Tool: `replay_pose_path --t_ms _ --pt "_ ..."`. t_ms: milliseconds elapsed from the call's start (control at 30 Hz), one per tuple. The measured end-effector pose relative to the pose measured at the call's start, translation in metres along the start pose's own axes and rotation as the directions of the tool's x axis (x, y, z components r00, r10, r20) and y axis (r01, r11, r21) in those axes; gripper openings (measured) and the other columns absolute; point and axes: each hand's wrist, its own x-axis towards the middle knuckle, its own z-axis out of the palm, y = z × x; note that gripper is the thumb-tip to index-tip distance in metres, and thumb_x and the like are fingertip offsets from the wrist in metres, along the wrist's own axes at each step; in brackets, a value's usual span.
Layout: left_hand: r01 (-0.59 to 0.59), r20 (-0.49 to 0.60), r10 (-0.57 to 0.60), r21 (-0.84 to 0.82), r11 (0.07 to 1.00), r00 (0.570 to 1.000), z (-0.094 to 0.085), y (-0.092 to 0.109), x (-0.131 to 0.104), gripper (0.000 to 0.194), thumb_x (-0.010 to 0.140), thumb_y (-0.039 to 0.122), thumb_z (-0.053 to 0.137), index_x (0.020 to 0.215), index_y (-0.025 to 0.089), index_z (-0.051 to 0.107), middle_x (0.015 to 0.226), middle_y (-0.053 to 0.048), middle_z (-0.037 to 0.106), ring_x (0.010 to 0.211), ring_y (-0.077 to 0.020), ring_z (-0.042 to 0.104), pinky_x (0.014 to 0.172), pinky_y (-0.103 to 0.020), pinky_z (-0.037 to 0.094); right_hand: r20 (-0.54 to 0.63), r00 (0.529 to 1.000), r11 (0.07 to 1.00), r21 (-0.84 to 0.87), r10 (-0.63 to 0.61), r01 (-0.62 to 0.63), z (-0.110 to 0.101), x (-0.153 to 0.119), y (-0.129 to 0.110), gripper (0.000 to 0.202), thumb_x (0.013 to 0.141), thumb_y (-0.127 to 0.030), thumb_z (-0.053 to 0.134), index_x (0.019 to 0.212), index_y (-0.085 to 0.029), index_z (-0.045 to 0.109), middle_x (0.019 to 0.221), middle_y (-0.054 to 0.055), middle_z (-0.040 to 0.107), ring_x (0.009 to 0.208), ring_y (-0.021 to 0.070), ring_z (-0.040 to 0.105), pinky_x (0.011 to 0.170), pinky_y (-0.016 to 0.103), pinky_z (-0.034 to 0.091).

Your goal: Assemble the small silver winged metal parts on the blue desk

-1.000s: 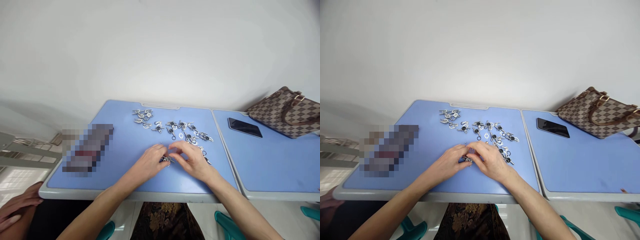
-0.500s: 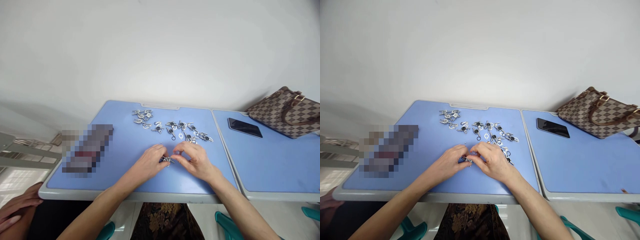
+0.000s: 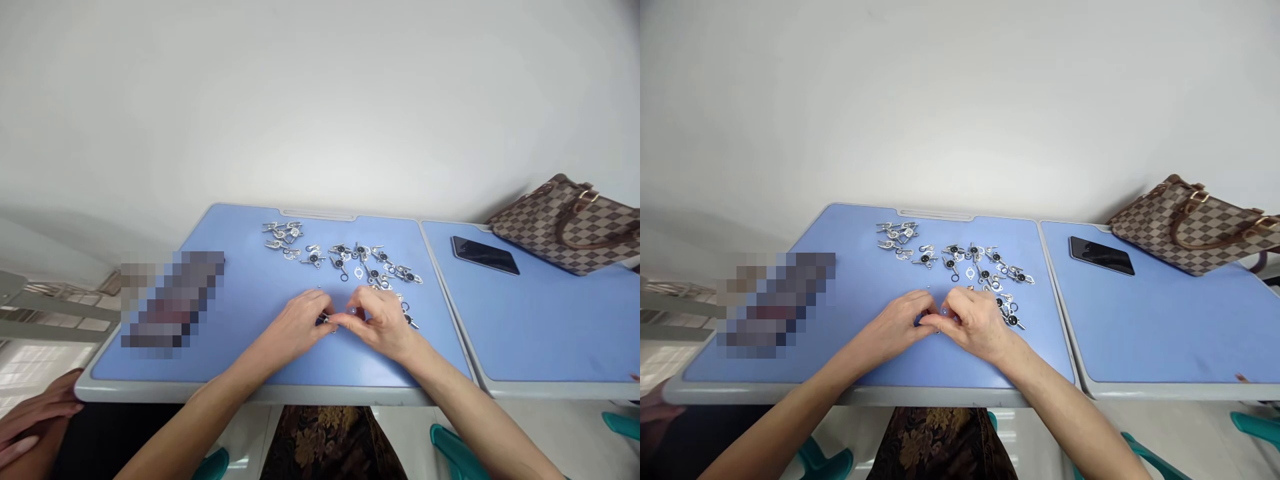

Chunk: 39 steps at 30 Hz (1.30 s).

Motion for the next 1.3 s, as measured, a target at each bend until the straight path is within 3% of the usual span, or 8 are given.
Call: replay_pose_path --t_ms 167,267,500,600,733,833,1000,1300 --pt "0.010 0.014 -0.010 0.009 1.000 1.000 -0.002 -0.003 0.001 0.022 0.089 0.035 0.058 0.076 0.019 0.049 0.083 0.000 0.057 0.082 -0.0200 0.054 0.070 -0.031 0.039 -0.008 0.995 0.990 0.100 0.101 -0.100 0.001 0.000 -0.001 0.029 0.094 -0.042 0.059 0.077 -0.021 0.051 0.074 0.001 0.065 0.059 0.0103 0.056 0.054 0.023 0.044" --pt "0.000 0.033 0.001 -0.020 1.000 0.999 -0.003 -0.006 0.000 0.027 0.084 0.041 0.065 0.078 0.020 0.050 0.085 0.000 0.057 0.083 -0.0206 0.055 0.071 -0.032 0.041 0.005 0.985 0.976 0.135 0.172 -0.171 0.002 -0.001 0.000 0.025 0.094 -0.040 0.060 0.079 -0.021 0.053 0.070 0.000 0.063 0.059 0.0110 0.057 0.055 0.024 0.045" --pt "-0.072 0.037 0.075 -0.095 0.993 0.996 -0.005 -0.009 -0.002 0.013 0.090 0.034 0.057 0.094 0.021 0.059 0.099 -0.003 0.062 0.098 -0.0222 0.057 0.089 -0.038 0.046 0.048 0.993 0.983 0.143 0.111 -0.117 -0.001 -0.001 -0.001 0.019 0.096 -0.037 0.057 0.095 -0.018 0.062 0.077 0.002 0.065 0.067 0.0125 0.060 0.061 0.025 0.048" --pt "-0.050 0.031 0.054 -0.125 0.991 0.998 -0.006 -0.008 0.000 0.011 0.089 0.030 0.058 0.095 0.022 0.062 0.102 -0.003 0.064 0.101 -0.0228 0.058 0.090 -0.037 0.046 0.157 0.984 0.980 0.166 0.080 -0.107 -0.010 0.002 -0.002 0.023 0.101 -0.029 0.048 0.118 -0.017 0.059 0.086 0.005 0.065 0.077 0.0147 0.060 0.071 0.028 0.050" --pt "-0.006 0.046 0.013 -0.150 0.989 0.999 -0.007 -0.007 0.003 0.009 0.087 0.024 0.059 0.095 0.021 0.063 0.101 -0.003 0.065 0.102 -0.0217 0.059 0.090 -0.035 0.047 0.363 0.928 0.955 0.238 0.082 -0.178 -0.025 0.006 -0.002 0.032 0.103 -0.020 0.039 0.133 -0.018 0.051 0.107 0.008 0.063 0.094 0.0156 0.059 0.084 0.031 0.049" --pt "-0.006 0.048 0.013 -0.152 0.988 0.999 -0.007 -0.008 0.004 0.012 0.087 0.023 0.059 0.098 0.022 0.064 0.100 -0.002 0.065 0.101 -0.0211 0.059 0.089 -0.035 0.047 0.370 0.924 0.943 0.261 0.100 -0.206 -0.029 0.007 0.001 0.026 0.101 -0.018 0.043 0.122 -0.020 0.057 0.104 0.006 0.065 0.091 0.0139 0.060 0.083 0.029 0.048" --pt "0.007 0.032 -0.003 -0.121 0.993 0.999 -0.006 -0.009 0.003 0.009 0.088 0.023 0.057 0.093 0.021 0.064 0.099 -0.002 0.064 0.098 -0.0203 0.059 0.088 -0.034 0.045 0.230 0.958 0.948 0.227 0.169 -0.222 -0.021 0.006 0.007 0.008 0.095 -0.022 0.058 0.090 -0.020 0.063 0.077 -0.001 0.064 0.070 0.0111 0.057 0.065 0.024 0.045" --pt "-0.022 0.034 0.026 -0.096 0.995 0.999 -0.005 -0.011 0.002 0.010 0.088 0.025 0.055 0.093 0.019 0.062 0.099 -0.003 0.062 0.097 -0.0212 0.058 0.089 -0.037 0.045 0.117 0.964 0.954 0.162 0.237 -0.254 -0.008 0.003 0.004 0.017 0.093 -0.031 0.062 0.081 -0.019 0.060 0.070 0.000 0.063 0.062 0.0114 0.057 0.059 0.024 0.044"
